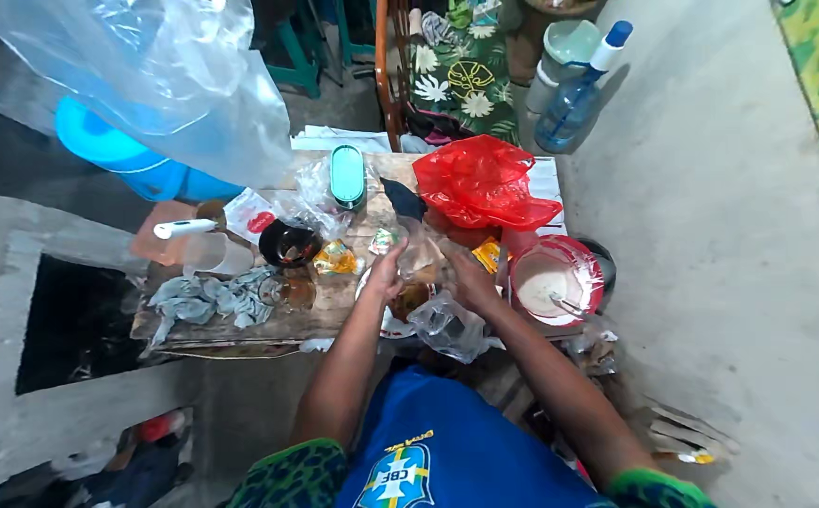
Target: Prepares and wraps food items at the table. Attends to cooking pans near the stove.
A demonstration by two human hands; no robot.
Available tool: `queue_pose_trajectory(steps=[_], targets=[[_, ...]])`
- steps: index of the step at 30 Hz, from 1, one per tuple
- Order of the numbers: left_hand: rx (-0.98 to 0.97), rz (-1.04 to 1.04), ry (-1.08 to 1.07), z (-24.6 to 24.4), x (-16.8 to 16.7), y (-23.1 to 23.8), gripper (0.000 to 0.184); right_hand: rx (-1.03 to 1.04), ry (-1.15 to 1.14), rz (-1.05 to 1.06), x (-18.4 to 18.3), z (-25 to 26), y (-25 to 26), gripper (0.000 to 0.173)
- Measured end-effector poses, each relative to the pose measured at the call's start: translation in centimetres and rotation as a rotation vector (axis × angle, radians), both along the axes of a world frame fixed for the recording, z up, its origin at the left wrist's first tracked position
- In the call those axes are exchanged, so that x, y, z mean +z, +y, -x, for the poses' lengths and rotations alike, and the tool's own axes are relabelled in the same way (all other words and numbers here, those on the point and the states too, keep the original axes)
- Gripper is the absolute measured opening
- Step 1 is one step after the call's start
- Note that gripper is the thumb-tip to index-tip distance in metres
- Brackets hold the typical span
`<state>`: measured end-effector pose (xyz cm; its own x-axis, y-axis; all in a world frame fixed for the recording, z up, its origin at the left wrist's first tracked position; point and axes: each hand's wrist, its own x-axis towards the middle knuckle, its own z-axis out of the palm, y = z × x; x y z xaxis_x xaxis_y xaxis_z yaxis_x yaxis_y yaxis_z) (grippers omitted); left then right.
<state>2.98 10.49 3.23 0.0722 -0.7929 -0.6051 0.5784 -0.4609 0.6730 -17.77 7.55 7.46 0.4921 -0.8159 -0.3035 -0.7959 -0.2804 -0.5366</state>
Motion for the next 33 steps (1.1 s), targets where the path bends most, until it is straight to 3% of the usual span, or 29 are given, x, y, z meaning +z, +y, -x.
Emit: queue_pose_trajectory(steps=[1,2,5,6,12,15,17,19,21,26,33], targets=[[-0.026,0.013,-0.015,0.4,0.7,0.0,0.066,0.004,0.032,0.008,-0.7,-1.1,-0.8,0.075],[-0.030,0.024,-0.023,0.6,1.4,0.0,0.068,-0.024,0.026,0.024,-1.5,-1.6,-1.5,0.074],[0.044,0.060,-0.005,-0.2,2.7,-0.1,0.048,-0.166,-0.006,-0.006,-2.0,-1.3,-3.8,0.037],[0.082,0.053,0.011,-0.7,2.6,0.6,0.042,-0.228,0.004,-0.029,-2.0,-0.9,-4.2,0.031],[0.320,0.155,0.174,-1.7,3.2,5.9,0.036,-0.610,-0.047,0.132,-3.7,1.6,-7.1,0.046],[0.384,0.214,0.257,-0.7,3.8,7.6,0.029,-0.515,-0.219,0.221,-0.6,1.6,-5.5,0.047],[0.377,0.263,0.324,0.6,4.0,8.0,0.028,-0.306,-0.374,0.015,1.9,1.3,-2.7,0.040],[0.311,0.310,0.339,2.6,4.5,7.8,0.034,-0.161,-0.513,-0.341,3.8,1.2,0.2,0.046],[0.215,0.363,0.352,5.0,4.5,7.0,0.041,-0.239,-0.649,-0.494,4.6,1.7,2.7,0.048],[0.148,0.283,0.341,10.9,4.7,4.9,0.031,-0.536,-0.523,-0.107,5.4,6.6,4.1,0.039],[-0.108,0.115,0.408,18.1,4.2,3.7,0.043,-0.485,-0.303,0.389,9.4,16.0,3.9,0.036]])
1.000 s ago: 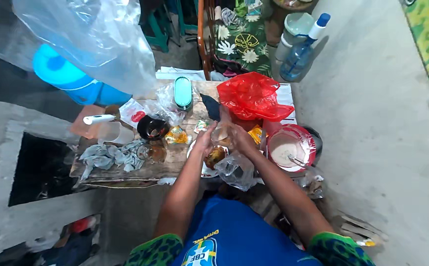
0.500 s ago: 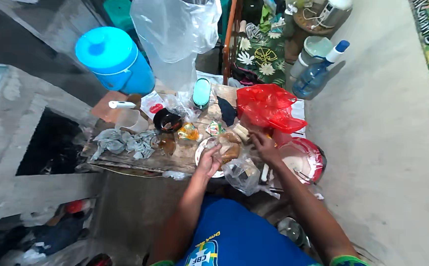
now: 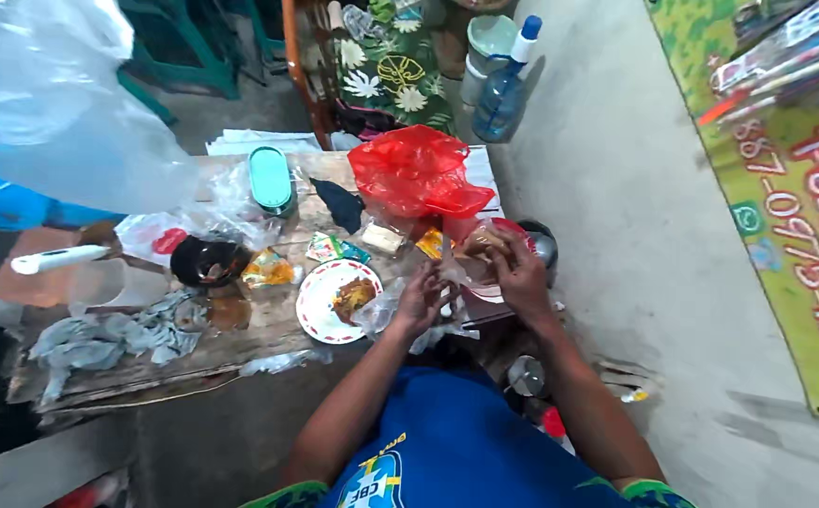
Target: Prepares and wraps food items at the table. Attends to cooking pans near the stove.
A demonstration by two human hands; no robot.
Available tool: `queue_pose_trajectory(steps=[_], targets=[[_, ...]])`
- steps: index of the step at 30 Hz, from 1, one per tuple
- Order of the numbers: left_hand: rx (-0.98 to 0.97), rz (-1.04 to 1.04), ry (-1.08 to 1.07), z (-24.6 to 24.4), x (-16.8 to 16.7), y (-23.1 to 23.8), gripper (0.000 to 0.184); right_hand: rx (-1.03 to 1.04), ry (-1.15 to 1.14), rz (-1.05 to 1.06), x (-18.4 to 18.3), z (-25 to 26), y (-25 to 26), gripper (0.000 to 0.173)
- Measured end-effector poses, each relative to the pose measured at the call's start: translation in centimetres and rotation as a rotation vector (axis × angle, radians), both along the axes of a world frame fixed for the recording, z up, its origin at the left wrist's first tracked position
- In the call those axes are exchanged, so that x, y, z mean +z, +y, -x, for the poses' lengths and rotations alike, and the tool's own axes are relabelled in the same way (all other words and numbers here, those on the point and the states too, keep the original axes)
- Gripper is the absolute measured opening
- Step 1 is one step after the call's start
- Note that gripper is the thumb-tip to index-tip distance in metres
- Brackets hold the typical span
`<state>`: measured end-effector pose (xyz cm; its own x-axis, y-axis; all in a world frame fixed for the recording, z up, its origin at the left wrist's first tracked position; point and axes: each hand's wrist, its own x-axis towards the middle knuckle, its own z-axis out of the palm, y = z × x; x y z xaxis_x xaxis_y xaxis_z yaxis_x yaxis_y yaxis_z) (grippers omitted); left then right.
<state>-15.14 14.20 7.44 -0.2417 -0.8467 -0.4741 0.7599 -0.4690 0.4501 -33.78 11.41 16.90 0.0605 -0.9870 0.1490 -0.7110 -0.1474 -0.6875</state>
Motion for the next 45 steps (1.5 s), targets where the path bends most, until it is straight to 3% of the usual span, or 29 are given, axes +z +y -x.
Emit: queue_pose_trajectory(steps=[3,9,13,23,27,31,34,39,45], targets=[[-0.161,0.122,0.075,3.5,0.6,-0.7,0.051,0.035,0.145,0.053,2.0,3.2,-0.9,0.035],[-0.149,0.170,0.021,10.2,1.0,-3.0,0.048,0.086,0.332,0.177,3.8,7.6,-2.4,0.031],[-0.088,0.132,-0.030,12.7,0.1,-4.0,0.038,0.146,0.267,0.206,3.9,10.7,-3.4,0.034],[0.098,0.232,0.050,16.3,1.5,-3.8,0.043,0.276,0.081,0.207,1.4,13.1,-5.0,0.029],[0.190,0.252,0.030,15.8,1.6,-1.4,0.033,0.178,-0.021,0.226,-0.7,13.6,-3.9,0.030],[0.408,0.082,0.066,14.1,0.8,2.7,0.032,0.275,-0.105,0.181,-2.8,12.3,-2.2,0.029],[0.622,-0.067,0.067,11.9,0.4,6.1,0.038,0.368,-0.181,0.152,-4.0,9.7,-0.4,0.029],[1.013,-0.119,-0.040,6.0,1.2,12.3,0.038,0.584,-0.360,0.029,-4.9,5.0,2.5,0.031],[1.373,-0.226,-0.030,-0.8,1.2,22.2,0.038,0.711,-0.328,-0.193,-6.3,-2.3,4.5,0.036]])
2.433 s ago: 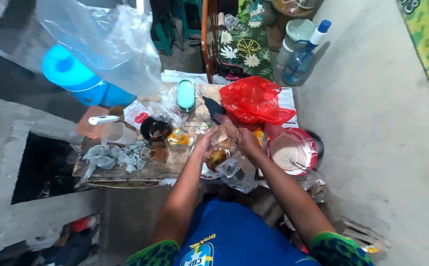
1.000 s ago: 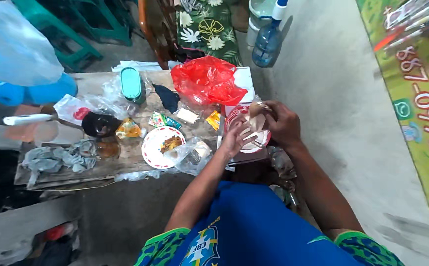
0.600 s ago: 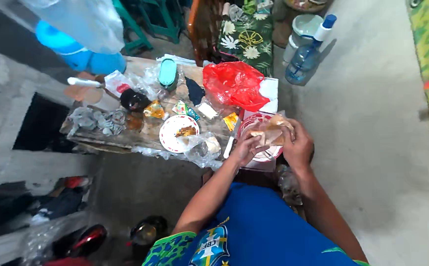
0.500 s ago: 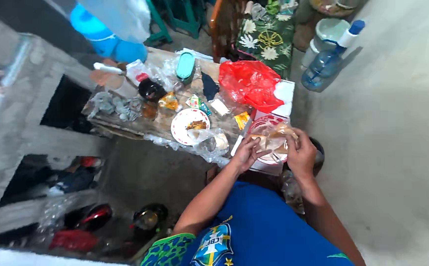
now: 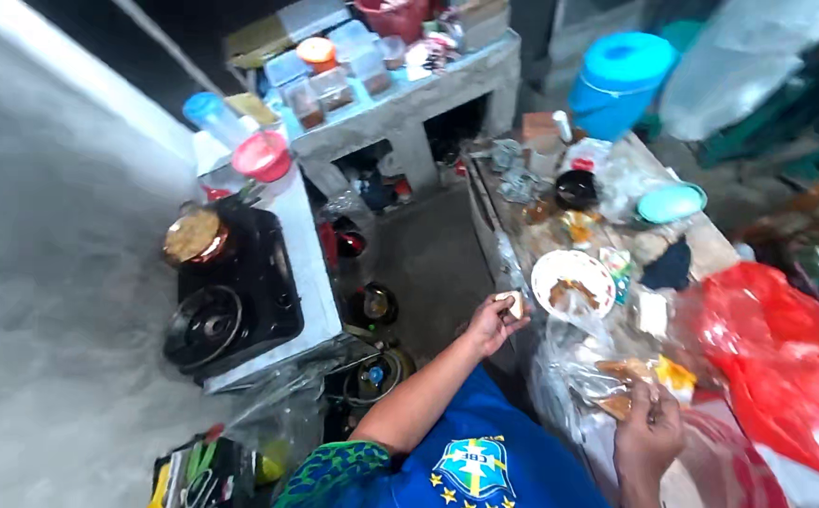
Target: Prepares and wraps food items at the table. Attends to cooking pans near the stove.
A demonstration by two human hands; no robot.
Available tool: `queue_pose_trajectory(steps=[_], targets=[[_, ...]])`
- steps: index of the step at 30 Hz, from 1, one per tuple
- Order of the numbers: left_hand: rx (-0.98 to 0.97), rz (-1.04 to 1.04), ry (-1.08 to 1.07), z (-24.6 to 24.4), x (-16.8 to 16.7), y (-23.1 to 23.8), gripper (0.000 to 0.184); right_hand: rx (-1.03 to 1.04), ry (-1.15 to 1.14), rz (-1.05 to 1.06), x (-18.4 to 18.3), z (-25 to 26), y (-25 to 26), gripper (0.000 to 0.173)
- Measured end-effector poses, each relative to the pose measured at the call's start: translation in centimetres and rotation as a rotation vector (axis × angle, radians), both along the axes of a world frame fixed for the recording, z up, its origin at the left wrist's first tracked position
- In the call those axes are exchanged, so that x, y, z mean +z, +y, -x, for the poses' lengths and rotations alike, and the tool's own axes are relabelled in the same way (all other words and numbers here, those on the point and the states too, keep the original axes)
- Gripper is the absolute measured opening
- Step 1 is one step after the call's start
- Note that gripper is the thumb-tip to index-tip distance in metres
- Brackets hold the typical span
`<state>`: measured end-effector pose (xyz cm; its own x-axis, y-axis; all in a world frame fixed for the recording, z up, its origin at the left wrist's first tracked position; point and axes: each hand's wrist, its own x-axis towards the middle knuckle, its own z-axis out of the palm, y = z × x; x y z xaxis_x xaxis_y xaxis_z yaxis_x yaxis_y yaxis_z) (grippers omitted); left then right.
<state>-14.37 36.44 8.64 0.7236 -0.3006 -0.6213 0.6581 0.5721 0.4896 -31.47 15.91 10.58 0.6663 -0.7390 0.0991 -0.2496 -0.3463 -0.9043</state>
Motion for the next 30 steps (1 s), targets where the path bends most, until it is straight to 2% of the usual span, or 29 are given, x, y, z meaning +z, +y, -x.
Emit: queue_pose_trajectory(steps=[4,7,10,14,18,20,23,25,26,28,30], targets=[[0.191,-0.116,0.144,-3.0,-3.0,7.7,0.038,0.160,-0.052,0.119,0.1,-7.3,2.4,0.035],[0.387,-0.131,0.323,-6.1,-5.5,14.1,0.036,0.327,-0.062,0.020,0.5,-13.7,5.7,0.035],[0.550,-0.124,0.344,-11.4,-6.1,21.6,0.037,0.500,-0.064,-0.041,-1.9,-21.0,9.5,0.036],[0.738,-0.162,0.162,-21.8,-1.8,32.6,0.040,0.546,0.042,0.037,-2.4,-30.0,16.8,0.035],[0.906,-0.207,-0.231,-34.3,5.0,44.8,0.041,0.634,0.082,0.090,-1.6,-38.1,24.0,0.038],[0.967,-0.192,-0.390,-40.4,7.9,51.0,0.049,0.685,0.105,0.098,-1.3,-41.5,26.9,0.039],[1.081,-0.251,-0.335,-46.9,9.2,57.6,0.055,0.739,0.137,0.104,-0.5,-45.5,30.9,0.041],[1.029,-0.393,-0.274,-48.4,8.8,58.2,0.053,0.772,0.160,0.075,-0.4,-48.6,33.0,0.041],[0.937,-0.485,-0.279,-48.3,7.8,57.4,0.050,0.788,0.179,0.050,-0.5,-50.1,33.9,0.040],[0.647,-0.634,-0.291,-46.9,4.2,54.2,0.049,0.819,0.209,-0.009,-1.0,-53.3,35.6,0.036],[0.325,-0.574,-0.287,-45.6,0.6,50.6,0.049,0.868,0.220,-0.047,-1.9,-57.3,37.4,0.036]])
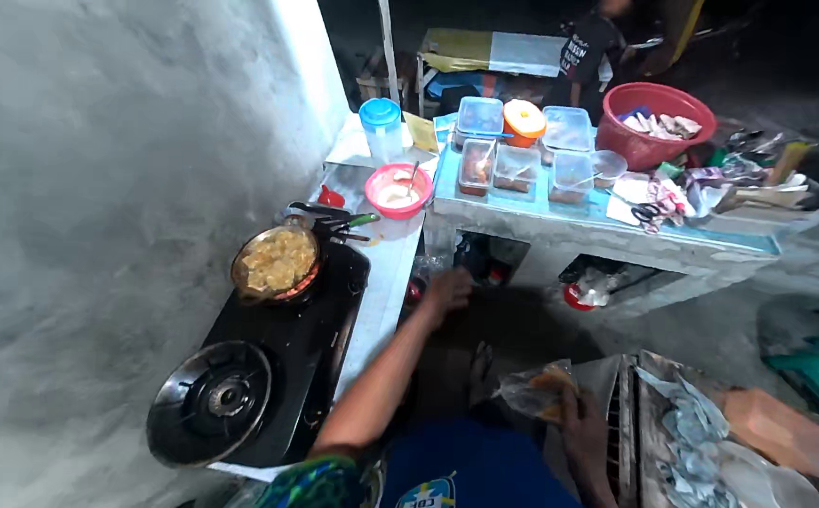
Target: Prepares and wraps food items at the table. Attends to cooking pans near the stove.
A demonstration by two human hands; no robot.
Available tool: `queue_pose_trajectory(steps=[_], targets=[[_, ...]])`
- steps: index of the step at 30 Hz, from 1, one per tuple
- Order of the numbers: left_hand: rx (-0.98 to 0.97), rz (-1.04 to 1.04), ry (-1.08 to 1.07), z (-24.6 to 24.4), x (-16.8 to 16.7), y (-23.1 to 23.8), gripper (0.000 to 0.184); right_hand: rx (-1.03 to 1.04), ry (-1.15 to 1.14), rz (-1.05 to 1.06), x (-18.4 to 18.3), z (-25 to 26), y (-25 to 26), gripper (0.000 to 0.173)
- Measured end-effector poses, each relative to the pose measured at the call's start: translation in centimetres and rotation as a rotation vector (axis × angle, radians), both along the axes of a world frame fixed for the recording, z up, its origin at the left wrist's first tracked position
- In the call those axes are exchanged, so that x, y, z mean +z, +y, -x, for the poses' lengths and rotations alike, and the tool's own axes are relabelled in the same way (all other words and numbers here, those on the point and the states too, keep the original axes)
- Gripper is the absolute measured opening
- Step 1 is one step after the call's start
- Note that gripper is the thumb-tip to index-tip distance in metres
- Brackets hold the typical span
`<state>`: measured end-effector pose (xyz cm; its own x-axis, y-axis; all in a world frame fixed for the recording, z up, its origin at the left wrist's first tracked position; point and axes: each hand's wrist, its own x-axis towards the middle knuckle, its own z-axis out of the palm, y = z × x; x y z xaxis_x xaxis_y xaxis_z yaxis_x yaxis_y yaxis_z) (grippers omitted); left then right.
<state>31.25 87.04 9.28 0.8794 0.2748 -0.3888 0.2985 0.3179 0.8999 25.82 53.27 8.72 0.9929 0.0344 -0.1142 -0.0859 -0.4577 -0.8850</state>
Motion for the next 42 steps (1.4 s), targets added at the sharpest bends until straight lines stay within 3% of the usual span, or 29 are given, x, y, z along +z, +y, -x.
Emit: queue_pose_trajectory(steps=[4,7,10,13,15,19,26,32,37,42], targets=[[-0.474,0.106,0.055,0.3,-2.8,-4.2,0.068,0.224,-0.113,0.042,-0.8,-8.9,4.4,0.039],[-0.350,0.456,0.066,-0.7,-3.4,-5.0,0.082,0.507,-0.254,0.077,1.3,-15.2,8.4,0.035],[-0.147,0.700,-0.016,-3.0,-4.5,-4.1,0.075,0.894,-0.409,0.272,5.0,-20.2,12.2,0.029],[-0.078,0.758,-0.067,-5.5,-5.5,-2.9,0.065,0.953,-0.722,0.233,6.9,-22.6,14.9,0.019],[-0.162,0.800,-0.205,-7.5,-5.6,-1.7,0.063,0.964,-0.786,0.175,7.9,-23.9,15.8,0.015],[-0.357,0.904,-0.287,-11.9,-6.0,0.7,0.061,0.849,-0.833,0.122,8.2,-25.7,15.7,0.015],[-0.734,0.882,0.002,-16.8,-4.6,1.5,0.062,0.404,-0.733,0.212,9.2,-22.9,13.6,0.018],[-0.939,0.921,0.156,-18.0,-6.4,-2.1,0.058,-0.017,-0.499,0.320,8.8,-18.0,11.6,0.026],[-1.105,0.749,0.258,-18.0,-6.6,-6.3,0.042,-0.375,-0.411,0.303,8.9,-14.6,8.7,0.028],[-1.301,0.528,0.323,-16.0,-4.2,-12.2,0.068,-0.516,-0.100,0.199,9.3,-10.4,5.9,0.041]])
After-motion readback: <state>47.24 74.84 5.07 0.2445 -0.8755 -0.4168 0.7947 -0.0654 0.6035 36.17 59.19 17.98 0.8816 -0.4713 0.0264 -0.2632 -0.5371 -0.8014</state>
